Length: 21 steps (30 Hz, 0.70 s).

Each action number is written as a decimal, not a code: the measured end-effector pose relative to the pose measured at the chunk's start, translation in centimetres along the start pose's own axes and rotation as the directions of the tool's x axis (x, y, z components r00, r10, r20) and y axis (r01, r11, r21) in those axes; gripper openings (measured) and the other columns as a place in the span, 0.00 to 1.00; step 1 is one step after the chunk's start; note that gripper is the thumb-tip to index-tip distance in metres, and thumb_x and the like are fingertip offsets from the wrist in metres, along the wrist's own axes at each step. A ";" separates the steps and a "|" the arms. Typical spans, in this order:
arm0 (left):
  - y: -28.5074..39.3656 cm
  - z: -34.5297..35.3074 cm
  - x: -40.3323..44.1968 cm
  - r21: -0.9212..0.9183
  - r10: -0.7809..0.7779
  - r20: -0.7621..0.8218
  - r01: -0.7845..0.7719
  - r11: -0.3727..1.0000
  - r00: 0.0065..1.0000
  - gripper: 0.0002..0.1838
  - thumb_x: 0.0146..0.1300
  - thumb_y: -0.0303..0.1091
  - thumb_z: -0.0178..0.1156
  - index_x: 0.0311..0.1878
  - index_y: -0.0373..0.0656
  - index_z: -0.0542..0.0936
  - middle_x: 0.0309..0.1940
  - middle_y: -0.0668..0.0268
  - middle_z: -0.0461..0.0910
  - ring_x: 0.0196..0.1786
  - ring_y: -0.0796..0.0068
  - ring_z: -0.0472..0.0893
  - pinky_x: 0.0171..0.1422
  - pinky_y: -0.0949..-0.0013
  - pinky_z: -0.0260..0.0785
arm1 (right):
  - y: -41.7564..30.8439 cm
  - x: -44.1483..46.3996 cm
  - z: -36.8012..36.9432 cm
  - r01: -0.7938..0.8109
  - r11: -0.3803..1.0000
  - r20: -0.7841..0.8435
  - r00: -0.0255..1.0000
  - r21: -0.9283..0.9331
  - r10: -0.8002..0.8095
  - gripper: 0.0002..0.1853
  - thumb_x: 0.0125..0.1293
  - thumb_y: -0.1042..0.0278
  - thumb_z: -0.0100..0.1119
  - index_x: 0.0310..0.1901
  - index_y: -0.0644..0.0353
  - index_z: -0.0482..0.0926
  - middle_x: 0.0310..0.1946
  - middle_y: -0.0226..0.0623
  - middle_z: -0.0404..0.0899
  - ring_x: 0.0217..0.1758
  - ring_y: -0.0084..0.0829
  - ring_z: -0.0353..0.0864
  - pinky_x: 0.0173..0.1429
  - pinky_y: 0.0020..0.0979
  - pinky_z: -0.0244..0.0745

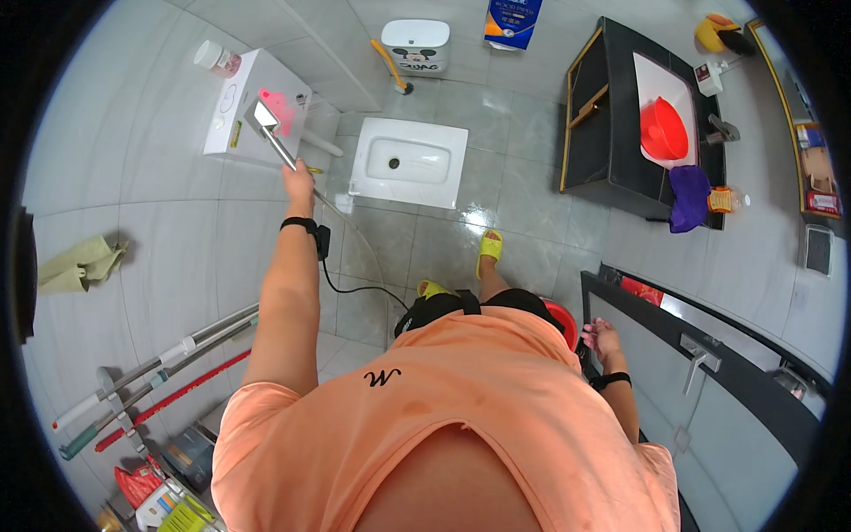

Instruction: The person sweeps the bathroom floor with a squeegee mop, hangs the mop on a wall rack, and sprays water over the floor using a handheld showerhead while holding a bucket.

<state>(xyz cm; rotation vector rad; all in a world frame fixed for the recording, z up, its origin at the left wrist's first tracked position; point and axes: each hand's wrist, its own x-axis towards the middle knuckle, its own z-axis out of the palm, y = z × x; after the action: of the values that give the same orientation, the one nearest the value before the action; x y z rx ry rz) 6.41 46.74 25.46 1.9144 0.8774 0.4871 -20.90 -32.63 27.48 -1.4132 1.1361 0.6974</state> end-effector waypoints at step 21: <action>4.7 7.0 -2.1 0.119 0.004 0.173 -0.025 0.993 0.985 0.14 0.63 0.37 0.56 0.43 0.35 0.70 0.36 0.48 0.77 0.40 0.50 0.77 0.48 0.54 0.68 | -0.7 -0.2 -1.1 -0.024 1.000 -0.022 0.999 0.017 0.025 0.18 0.76 0.54 0.43 0.54 0.60 0.71 0.38 0.34 0.79 0.34 0.30 0.82 0.36 0.31 0.79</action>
<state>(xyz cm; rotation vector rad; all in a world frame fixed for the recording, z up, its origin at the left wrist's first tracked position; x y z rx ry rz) 11.26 39.59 26.35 2.0402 0.7956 0.2769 -20.58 -33.70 28.11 -1.3986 1.1759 0.6894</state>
